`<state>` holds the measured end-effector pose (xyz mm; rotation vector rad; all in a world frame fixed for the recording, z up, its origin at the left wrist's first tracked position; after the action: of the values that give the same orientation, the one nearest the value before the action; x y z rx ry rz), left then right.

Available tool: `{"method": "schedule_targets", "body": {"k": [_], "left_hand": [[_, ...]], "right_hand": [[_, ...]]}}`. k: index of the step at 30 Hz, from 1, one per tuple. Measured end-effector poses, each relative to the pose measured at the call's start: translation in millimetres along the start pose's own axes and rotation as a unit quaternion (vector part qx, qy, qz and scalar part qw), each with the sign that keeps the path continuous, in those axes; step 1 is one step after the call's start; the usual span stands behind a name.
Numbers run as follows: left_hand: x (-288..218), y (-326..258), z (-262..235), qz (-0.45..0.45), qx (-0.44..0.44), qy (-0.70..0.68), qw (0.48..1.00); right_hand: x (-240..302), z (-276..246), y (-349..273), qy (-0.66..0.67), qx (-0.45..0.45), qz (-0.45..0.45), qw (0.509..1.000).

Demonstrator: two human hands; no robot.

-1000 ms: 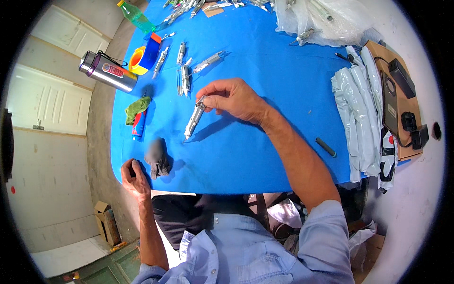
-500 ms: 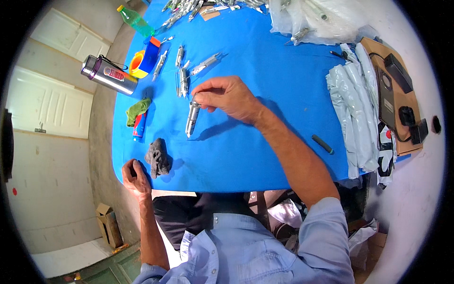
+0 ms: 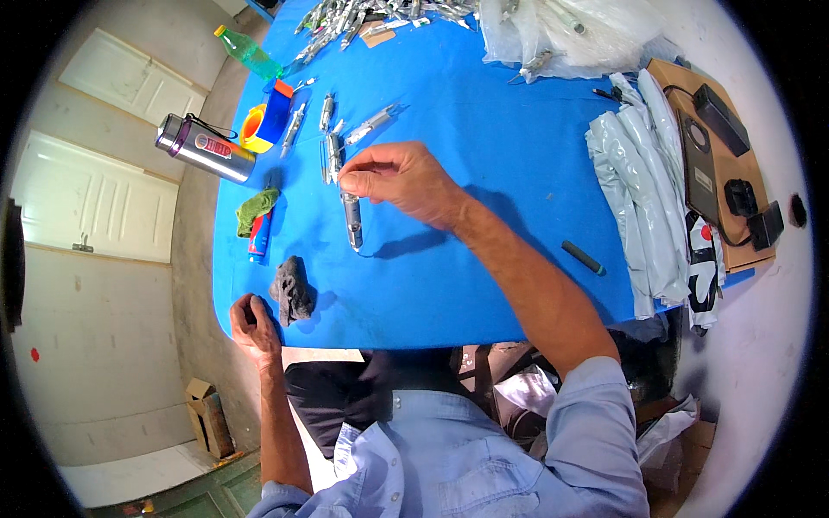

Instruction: The person sits at a blue table and cleans small metal parts by hand. They use a green cloth and a grey rag to wipe the parts, occasionally picking up new items from a cardboard box or the table surface.

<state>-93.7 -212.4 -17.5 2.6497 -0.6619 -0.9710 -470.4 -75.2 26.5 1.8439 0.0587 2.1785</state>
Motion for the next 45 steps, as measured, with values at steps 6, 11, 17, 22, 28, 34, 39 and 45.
{"method": "schedule_targets", "body": {"k": [6, 11, 17, 22, 28, 34, 39, 45], "left_hand": [[-3, 1, 2, -0.004, 0.009, -0.006, 1.000], [1, 3, -3, -0.010, 0.016, 0.000, 1.000], [-63, 4, -21, -0.028, 0.038, -0.154, 0.987], [-155, 8, -7, 0.028, 0.147, -0.245, 0.958], [-188, 14, 9, 0.076, 0.173, -0.261, 0.947], [-192, 5, 14, 0.055, 0.176, -0.313, 0.932], [-201, 10, 13, 0.119, 0.157, -0.262, 0.945], [-186, 8, 14, 0.071, 0.119, -0.284, 0.949]], "right_hand": [[-6, 3, 1, 0.030, 0.031, -0.018, 0.999], [-5, 14, 2, 0.049, 0.053, 0.012, 0.997], [-13, 34, 0, 0.073, 0.074, -0.019, 0.994], [-25, 58, -8, 0.096, 0.109, 0.020, 0.989], [-34, 80, -10, 0.119, 0.118, 0.012, 0.986], [-34, 86, -13, 0.101, 0.108, 0.037, 0.988], [-31, 89, -16, 0.063, 0.134, 0.006, 0.989], [-25, 99, -20, -0.101, 0.142, -0.056, 0.983]]}}
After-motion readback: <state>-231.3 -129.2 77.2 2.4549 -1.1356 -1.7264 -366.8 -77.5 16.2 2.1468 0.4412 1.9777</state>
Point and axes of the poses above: each hand's wrist, its own y-axis towards the middle knuckle, its own z-axis out of the palm, x = y × z, the point moved 6 cm from there along y, towards the middle knuckle, and after that the axes turned 8 degrees about x, right-handed, at the moved point
